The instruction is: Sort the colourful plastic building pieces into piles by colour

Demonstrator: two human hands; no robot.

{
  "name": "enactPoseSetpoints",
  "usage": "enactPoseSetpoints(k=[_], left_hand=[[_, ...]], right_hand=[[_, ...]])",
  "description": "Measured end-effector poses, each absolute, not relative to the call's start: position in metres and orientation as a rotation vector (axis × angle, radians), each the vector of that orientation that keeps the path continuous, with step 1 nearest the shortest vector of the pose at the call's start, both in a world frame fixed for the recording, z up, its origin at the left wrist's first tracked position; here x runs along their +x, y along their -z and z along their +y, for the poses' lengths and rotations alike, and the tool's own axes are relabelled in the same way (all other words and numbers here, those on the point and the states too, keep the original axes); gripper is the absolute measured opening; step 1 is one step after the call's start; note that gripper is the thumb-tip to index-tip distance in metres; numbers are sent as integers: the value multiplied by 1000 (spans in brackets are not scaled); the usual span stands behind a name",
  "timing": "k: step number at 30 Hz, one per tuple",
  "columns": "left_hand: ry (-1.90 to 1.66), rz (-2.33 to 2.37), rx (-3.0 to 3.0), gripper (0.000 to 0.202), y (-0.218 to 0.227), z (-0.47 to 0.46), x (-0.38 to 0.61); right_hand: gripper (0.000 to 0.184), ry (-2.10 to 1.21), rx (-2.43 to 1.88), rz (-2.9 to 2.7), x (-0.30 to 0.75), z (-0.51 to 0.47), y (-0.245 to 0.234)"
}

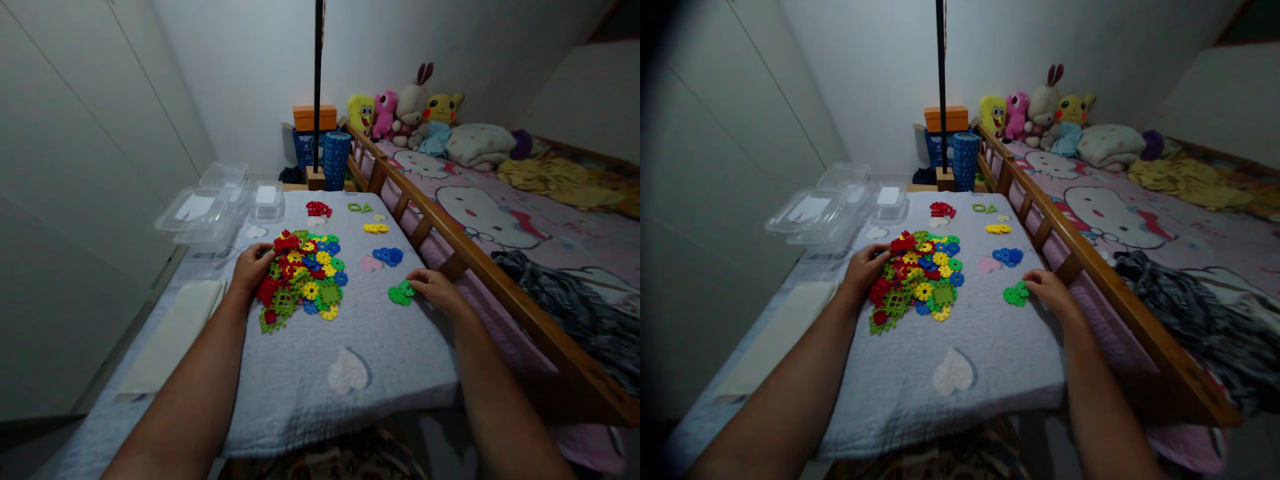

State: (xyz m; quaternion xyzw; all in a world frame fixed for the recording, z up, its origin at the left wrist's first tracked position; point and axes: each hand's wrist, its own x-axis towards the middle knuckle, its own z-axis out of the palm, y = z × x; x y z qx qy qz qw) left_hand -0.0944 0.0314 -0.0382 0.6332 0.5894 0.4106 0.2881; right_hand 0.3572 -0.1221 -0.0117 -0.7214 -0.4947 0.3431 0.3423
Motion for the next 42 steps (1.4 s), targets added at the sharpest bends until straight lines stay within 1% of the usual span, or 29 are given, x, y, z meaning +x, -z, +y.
enactPoseSetpoints(k=[4,6,8,10,14,19,21,24,27,30,35,39,42], left_hand=[[-1094,1580,1684,47,39,32,-94],[-1090,1574,1686,47,40,33,-95],[-1093,1563,1680,48,41,34,-95],[-1096,1553,1674,49,41,34,-95],[-1102,1553,1668,49,41,34,-95],[-1105,1539,1660,48,39,33,-94],[-1108,1537,1654,48,38,32,-94],[-1101,1541,1647,48,37,31,-94],[-1108,1537,1647,46,38,32,-94],[-1115,1540,1650,44,38,32,-95],[-1108,1545,1644,43,35,32,-93],[-1116,1548,1648,41,33,32,-93],[-1124,1546,1645,40,34,33,-94]], right_hand=[[4,-659,-1989,-1482,353,-117,12],[4,-530,-2025,-1572,345,-112,7],[7,-469,-2007,-1651,330,-104,-1],[10,-487,-1947,-1751,308,-96,-11],[13,-656,-1720,-2068,249,-84,-23],[40,-582,-1552,-2289,198,-87,-13],[44,-552,-1567,-2319,191,-91,-7],[43,-557,-1564,-2338,191,-92,-4],[31,-590,-1503,-2348,195,-90,-8],[16,-642,-1453,-2330,199,-85,-15],[15,-720,-1454,-2141,217,-61,-25],[17,-806,-1557,-1710,245,-15,-32],[13,-773,-1638,-1400,266,31,-35]])
